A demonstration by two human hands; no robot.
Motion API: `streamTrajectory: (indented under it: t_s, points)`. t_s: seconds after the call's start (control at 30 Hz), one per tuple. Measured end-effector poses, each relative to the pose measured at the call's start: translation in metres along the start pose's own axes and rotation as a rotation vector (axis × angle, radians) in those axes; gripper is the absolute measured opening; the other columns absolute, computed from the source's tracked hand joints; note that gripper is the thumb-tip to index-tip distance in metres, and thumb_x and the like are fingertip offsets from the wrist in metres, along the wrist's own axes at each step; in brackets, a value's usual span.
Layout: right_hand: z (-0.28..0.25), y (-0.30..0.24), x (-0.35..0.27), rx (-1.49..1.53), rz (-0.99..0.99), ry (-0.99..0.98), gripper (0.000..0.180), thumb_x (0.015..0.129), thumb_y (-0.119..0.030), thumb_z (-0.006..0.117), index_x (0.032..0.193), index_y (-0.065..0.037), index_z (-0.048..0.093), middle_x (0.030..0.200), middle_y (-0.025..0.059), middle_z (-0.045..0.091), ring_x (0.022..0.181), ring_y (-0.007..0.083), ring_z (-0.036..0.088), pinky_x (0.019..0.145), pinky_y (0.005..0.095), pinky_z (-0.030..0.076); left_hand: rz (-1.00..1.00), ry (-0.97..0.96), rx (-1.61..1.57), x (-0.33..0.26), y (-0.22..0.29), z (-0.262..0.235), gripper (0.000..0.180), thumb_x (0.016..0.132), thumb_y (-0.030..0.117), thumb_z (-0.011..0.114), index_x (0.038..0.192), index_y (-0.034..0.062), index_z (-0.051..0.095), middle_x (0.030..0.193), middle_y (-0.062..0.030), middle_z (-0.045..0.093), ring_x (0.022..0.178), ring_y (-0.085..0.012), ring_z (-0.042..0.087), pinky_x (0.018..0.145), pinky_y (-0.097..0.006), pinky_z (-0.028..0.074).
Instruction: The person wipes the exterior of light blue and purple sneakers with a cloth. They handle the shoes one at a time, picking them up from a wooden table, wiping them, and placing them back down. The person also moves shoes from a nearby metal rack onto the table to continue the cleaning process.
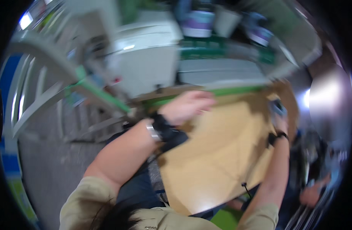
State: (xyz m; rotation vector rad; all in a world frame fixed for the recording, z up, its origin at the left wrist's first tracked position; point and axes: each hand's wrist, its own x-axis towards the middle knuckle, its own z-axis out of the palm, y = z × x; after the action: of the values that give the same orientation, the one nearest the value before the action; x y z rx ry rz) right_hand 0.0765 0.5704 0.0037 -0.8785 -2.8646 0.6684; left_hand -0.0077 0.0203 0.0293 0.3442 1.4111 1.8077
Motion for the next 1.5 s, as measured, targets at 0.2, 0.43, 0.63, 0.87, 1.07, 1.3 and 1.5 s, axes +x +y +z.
streamTrajectory:
  t_s: [0.2,0.43,0.63,0.87,1.07,1.3,1.5]
  points:
    - [-0.106,0.128,0.119,-0.388,0.095,0.435,0.076,0.098,-0.062,0.043,0.138,0.002,0.052,0.136,0.0215,0.056,0.129,0.0323,0.051,0.107,0.0409,0.04,0.189,0.006,0.028,-0.003,0.027,-0.035,0.054,0.094,0.029,0.061,0.13,-0.0113,0.055,0.111,-0.0182,0.069,0.097,-0.0208,0.066,0.088,-0.032,0.051]
    - [0.009,0.027,0.066,0.685,0.439,-0.02,0.07,0.1,-0.06,0.041,0.135,-0.001,0.055,0.133,0.0158,0.058,0.123,0.0269,0.054,0.106,0.0356,0.039,0.117,0.039,0.173,-0.003,0.007,0.016,0.05,0.095,0.028,0.062,0.129,-0.008,0.057,0.119,-0.0208,0.067,0.109,-0.0264,0.065,0.093,-0.034,0.05]
    - [0.097,-0.152,-0.054,0.398,-0.348,-0.234,0.028,0.101,-0.035,0.058,0.099,-0.007,0.057,0.121,0.0055,0.063,0.102,0.0163,0.052,0.095,0.0294,0.04,0.167,0.031,0.239,0.009,-0.01,0.019,0.039,0.094,0.027,0.063,0.121,-0.0019,0.064,0.11,-0.0178,0.07,0.1,-0.0245,0.067,0.089,-0.034,0.051]
    - [0.107,-0.239,-0.249,0.556,-0.282,-0.583,0.028,0.084,-0.006,0.072,0.108,-0.007,0.058,0.1,-0.0002,0.057,0.092,0.0094,0.052,0.081,0.0257,0.044,0.052,-0.05,0.146,-0.005,-0.017,0.042,0.045,0.092,0.02,0.063,0.126,-0.0091,0.057,0.103,-0.0231,0.071,0.093,-0.0262,0.07,0.076,-0.037,0.056]
    - [0.12,-0.268,-0.343,0.343,-0.41,-0.417,0.054,0.076,0.0,0.072,0.125,-0.003,0.049,0.126,0.0133,0.049,0.12,0.026,0.047,0.105,0.0365,0.037,0.011,-0.083,0.755,0.002,-0.052,0.047,0.045,0.084,0.02,0.064,0.125,0.0,0.063,0.109,-0.0219,0.071,0.103,-0.0327,0.069,0.084,-0.043,0.054]
    - [0.137,-0.281,-0.377,0.123,-0.377,-0.123,0.061,0.078,-0.002,0.073,0.133,0.0,0.046,0.127,0.0175,0.052,0.12,0.0323,0.05,0.106,0.0389,0.038,0.177,-0.238,1.177,0.001,-0.075,0.04,0.032,0.078,0.021,0.068,0.105,0.0064,0.076,0.109,-0.0193,0.072,0.105,-0.0339,0.069,0.089,-0.043,0.055]
    - [0.147,-0.282,-0.378,0.047,-0.4,0.005,0.055,0.08,-0.005,0.074,0.129,0.0,0.05,0.123,0.0182,0.055,0.115,0.0338,0.054,0.102,0.0395,0.042,0.187,-0.22,1.241,-0.033,-0.053,0.031,0.032,0.076,0.021,0.071,0.105,0.0083,0.077,0.108,-0.0181,0.073,0.104,-0.0324,0.07,0.089,-0.041,0.055]
